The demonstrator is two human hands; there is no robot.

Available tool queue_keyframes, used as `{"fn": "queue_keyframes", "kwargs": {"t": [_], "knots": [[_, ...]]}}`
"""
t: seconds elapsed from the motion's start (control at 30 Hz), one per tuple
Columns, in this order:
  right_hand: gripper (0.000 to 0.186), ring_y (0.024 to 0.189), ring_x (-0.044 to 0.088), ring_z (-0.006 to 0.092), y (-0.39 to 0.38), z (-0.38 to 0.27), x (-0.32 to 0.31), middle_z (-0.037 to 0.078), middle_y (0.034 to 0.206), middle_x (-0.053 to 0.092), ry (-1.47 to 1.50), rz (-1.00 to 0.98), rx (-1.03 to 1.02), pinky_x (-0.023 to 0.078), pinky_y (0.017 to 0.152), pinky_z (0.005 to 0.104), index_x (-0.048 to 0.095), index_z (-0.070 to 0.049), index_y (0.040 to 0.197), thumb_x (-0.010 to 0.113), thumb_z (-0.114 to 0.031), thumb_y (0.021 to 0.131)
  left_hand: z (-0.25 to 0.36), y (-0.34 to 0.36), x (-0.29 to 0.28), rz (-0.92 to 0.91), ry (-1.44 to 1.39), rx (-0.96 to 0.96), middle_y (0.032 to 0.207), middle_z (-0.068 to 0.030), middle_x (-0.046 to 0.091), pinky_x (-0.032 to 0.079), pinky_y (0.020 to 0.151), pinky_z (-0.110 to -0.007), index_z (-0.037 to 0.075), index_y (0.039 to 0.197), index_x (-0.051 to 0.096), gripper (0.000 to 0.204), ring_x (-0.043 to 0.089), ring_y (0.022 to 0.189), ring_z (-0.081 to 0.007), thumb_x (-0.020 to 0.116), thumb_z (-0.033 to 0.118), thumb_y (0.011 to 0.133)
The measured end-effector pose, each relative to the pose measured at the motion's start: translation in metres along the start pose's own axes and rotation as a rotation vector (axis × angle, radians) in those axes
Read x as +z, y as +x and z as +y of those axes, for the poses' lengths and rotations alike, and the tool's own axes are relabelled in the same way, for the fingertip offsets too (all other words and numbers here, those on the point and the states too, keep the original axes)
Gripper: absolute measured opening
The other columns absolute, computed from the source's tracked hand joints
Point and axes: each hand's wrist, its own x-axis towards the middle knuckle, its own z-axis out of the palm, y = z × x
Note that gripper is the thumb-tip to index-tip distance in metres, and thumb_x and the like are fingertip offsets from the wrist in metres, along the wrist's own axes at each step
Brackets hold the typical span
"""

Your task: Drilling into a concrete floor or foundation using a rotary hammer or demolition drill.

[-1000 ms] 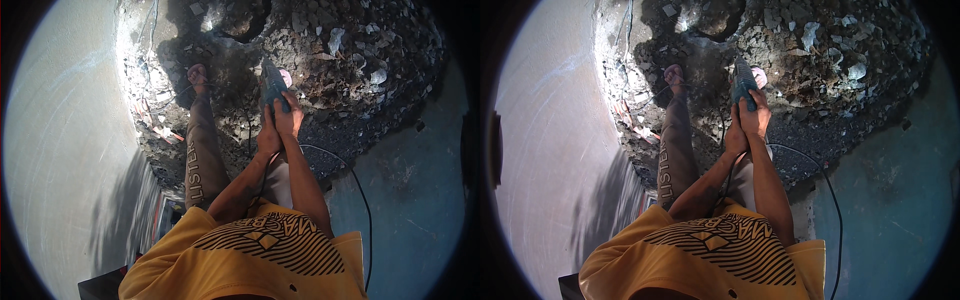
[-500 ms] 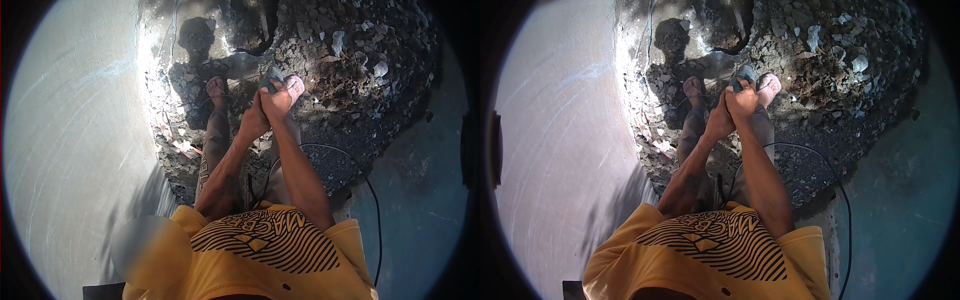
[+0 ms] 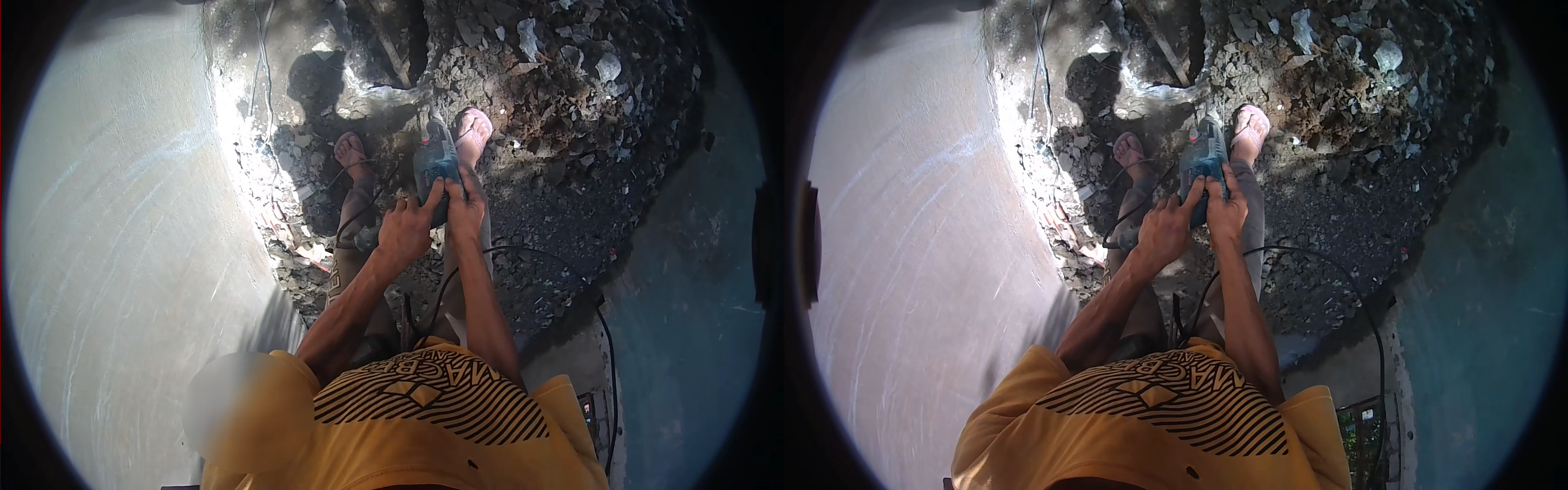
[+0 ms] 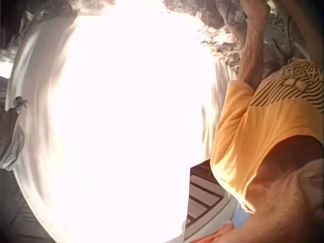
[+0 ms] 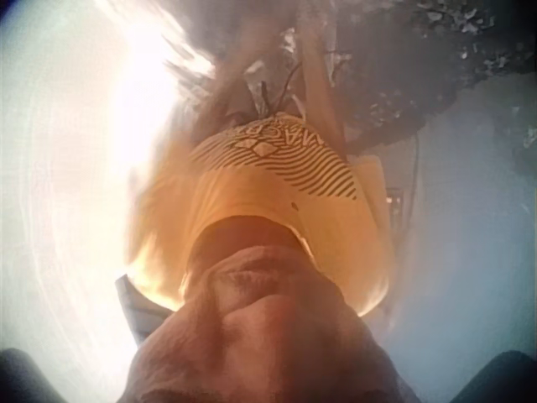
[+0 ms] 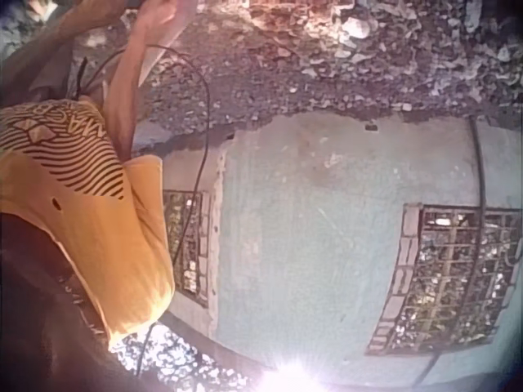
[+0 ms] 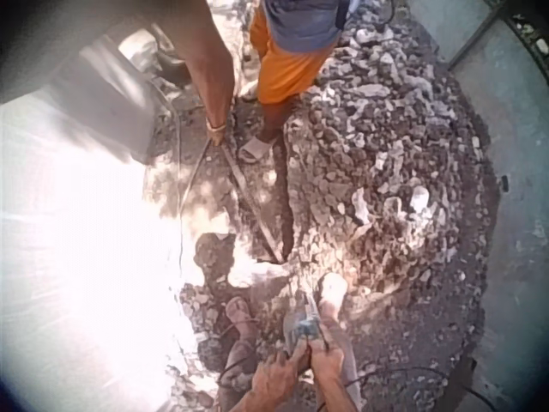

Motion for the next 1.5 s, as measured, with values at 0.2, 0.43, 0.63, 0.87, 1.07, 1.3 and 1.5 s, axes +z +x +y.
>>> {"fn": "queue_keyframes", "kwargs": {"t": [0.2, 0.43, 0.63, 0.87, 1.07, 1.3, 1.5], "knots": [[0.051, 0.106, 0.062, 0.0205, -0.022, 0.008, 0.009, 0.016, 0.121, 0.066, 0.114, -0.023, 0.077, 0.048, 0.091, 0.0319, 0.06, -0.005, 0.134, 0.066, -0.024, 0.087, -0.013, -0.019, 0.002, 0.068, 0.084, 0.06, 0.092, -0.0203, 0.061, 0.054, 0.071, -0.047, 0.014, 0.151, 0.033, 0.09, 0.064, 0.084, -0.0389, 0.068, 0.002, 0.069], [0.052, 0.114, 0.062, 0.0374, -0.022, -0.004, 0.018, 0.027, 0.128, 0.06, -0.154, 0.016, -0.089, 0.048, 0.096, 0.0408, 0.059, -0.005, 0.133, 0.064, -0.029, 0.087, -0.019, -0.015, -0.004, 0.01, -0.052, 0.029, 0.099, -0.0213, 0.062, 0.055, 0.076, -0.045, 0.013, 0.153, 0.029, 0.091, 0.065, 0.092, -0.0397, 0.068, 0.004, 0.071], [0.05, 0.101, 0.065, 0.0399, 0.03, -0.014, 0.022, 0.024, 0.113, 0.065, -0.667, -0.085, -0.437, 0.052, 0.089, 0.0432, 0.062, -0.008, 0.129, 0.067, -0.027, 0.083, -0.007, 0.02, 0.065, 0.309, -0.576, -0.158, 0.117, -0.0313, 0.06, 0.052, 0.085, -0.05, 0.007, 0.153, 0.022, 0.09, 0.062, 0.104, -0.0494, 0.071, 0.011, 0.078], [0.048, 0.113, 0.055, 0.0511, 0.028, -0.063, 0.044, 0.036, 0.135, 0.046, -0.91, -0.266, -0.449, 0.048, 0.096, 0.0521, 0.059, -0.007, 0.131, 0.064, -0.026, 0.087, 0.014, 0.043, 0.056, 0.187, -0.808, -0.441, 0.124, -0.0316, 0.058, 0.049, 0.091, -0.047, 0.005, 0.152, 0.015, 0.089, 0.062, 0.108, -0.0454, 0.071, 0.022, 0.086], [0.05, 0.117, 0.051, 0.0505, -0.004, -0.062, 0.057, 0.037, 0.142, 0.037, -1.009, -0.281, -0.497, 0.049, 0.094, 0.052, 0.054, -0.007, 0.135, 0.061, -0.026, 0.089, 0.003, 0.012, 0.077, 0.465, -0.891, -0.296, 0.132, -0.0245, 0.055, 0.048, 0.094, -0.043, 0.006, 0.152, 0.017, 0.084, 0.058, 0.119, -0.0387, 0.068, 0.024, 0.088], [0.053, 0.125, 0.047, 0.0515, 0.002, -0.058, 0.054, 0.034, 0.147, 0.034, -0.939, -0.311, -0.408, 0.045, 0.102, 0.0518, 0.05, -0.009, 0.141, 0.058, -0.027, 0.091, 0.002, 0.017, 0.063, 0.328, -0.809, -0.41, 0.118, -0.0251, 0.064, 0.053, 0.086, -0.048, 0.004, 0.153, 0.012, 0.097, 0.066, 0.104, -0.0422, 0.074, 0.029, 0.082], [0.05, 0.118, 0.055, 0.0475, -0.008, -0.069, 0.069, 0.029, 0.139, 0.046, -0.95, -0.172, -0.367, 0.048, 0.099, 0.0488, 0.056, -0.007, 0.135, 0.06, -0.025, 0.089, -0.011, 0.015, 0.044, 0.242, -0.842, -0.344, 0.12, -0.03, 0.062, 0.053, 0.079, -0.051, 0.004, 0.154, 0.006, 0.104, 0.066, 0.096, -0.0469, 0.075, 0.027, 0.08]]}}
